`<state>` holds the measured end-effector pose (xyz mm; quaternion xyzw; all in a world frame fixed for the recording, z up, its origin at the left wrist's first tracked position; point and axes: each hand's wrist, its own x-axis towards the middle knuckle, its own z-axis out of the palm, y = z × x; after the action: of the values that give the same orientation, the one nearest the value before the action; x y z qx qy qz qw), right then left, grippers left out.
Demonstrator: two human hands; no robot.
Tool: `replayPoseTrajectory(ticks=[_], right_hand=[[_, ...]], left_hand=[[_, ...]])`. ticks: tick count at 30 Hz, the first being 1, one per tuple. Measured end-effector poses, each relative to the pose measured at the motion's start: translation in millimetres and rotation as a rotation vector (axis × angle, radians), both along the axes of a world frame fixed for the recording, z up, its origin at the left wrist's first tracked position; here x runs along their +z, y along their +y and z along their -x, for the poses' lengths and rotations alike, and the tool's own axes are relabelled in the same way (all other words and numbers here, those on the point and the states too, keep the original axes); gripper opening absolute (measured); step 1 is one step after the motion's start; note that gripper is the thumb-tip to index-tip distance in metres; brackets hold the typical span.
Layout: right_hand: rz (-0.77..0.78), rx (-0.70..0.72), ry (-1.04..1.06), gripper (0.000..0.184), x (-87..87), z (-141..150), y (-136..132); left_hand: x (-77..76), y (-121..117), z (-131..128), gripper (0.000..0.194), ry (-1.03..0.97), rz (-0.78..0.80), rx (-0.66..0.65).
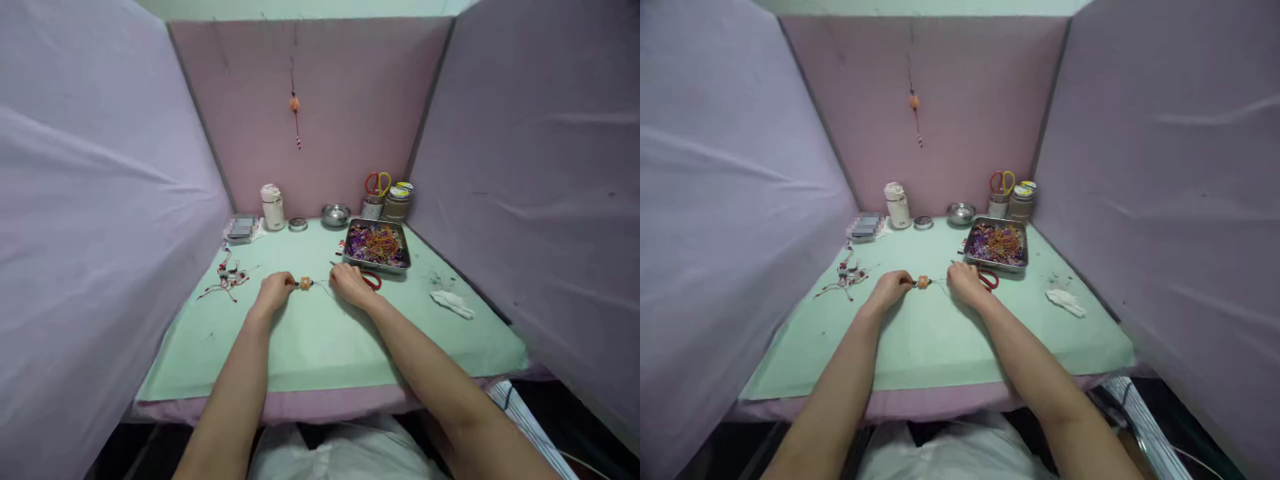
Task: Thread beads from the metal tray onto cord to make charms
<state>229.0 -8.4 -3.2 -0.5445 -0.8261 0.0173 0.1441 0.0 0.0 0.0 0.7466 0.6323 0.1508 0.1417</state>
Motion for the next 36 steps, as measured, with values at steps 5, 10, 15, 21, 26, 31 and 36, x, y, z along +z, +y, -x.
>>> replayPoseTrajectory(ticks=[5, 10, 15, 21, 26, 31, 36], right_hand=[[0.083, 0.002, 0.127, 0.017, -1.0, -7.9, 3.6], [0.034, 0.031, 0.127, 0.024, -5.7, -16.5, 5.3], [0.003, -0.045, 0.131, 0.022, -5.0, -30.7, 4.1], [-0.022, -0.128, 0.176, 0.022, -1.5, -48.3, -2.8], [-0.062, -0.153, 0.242, 0.020, -0.6, -55.1, -5.9], [-0.084, -0.076, 0.386, 0.015, 1.8, -49.4, -6.0], [-0.103, -0.062, 0.420, 0.013, 6.2, -40.3, -7.5]], left_hand=[[0.9, -1.0, -1.2, 0.018, 0.033, -0.021, 0.029], [-0.1, -1.9, -0.2, 0.017, 0.021, -0.029, 0.032], [0.9, -2.7, 0.0, 0.016, 0.026, -0.033, 0.045], [8.2, -6.8, -1.0, 0.018, 0.046, -0.037, 0.071], [9.5, -8.2, -1.8, 0.021, 0.055, -0.035, 0.086], [10.0, -10.7, 0.5, 0.022, 0.074, -0.025, 0.068], [33.5, -21.1, -13.4, 0.024, 0.032, -0.150, 0.017]])
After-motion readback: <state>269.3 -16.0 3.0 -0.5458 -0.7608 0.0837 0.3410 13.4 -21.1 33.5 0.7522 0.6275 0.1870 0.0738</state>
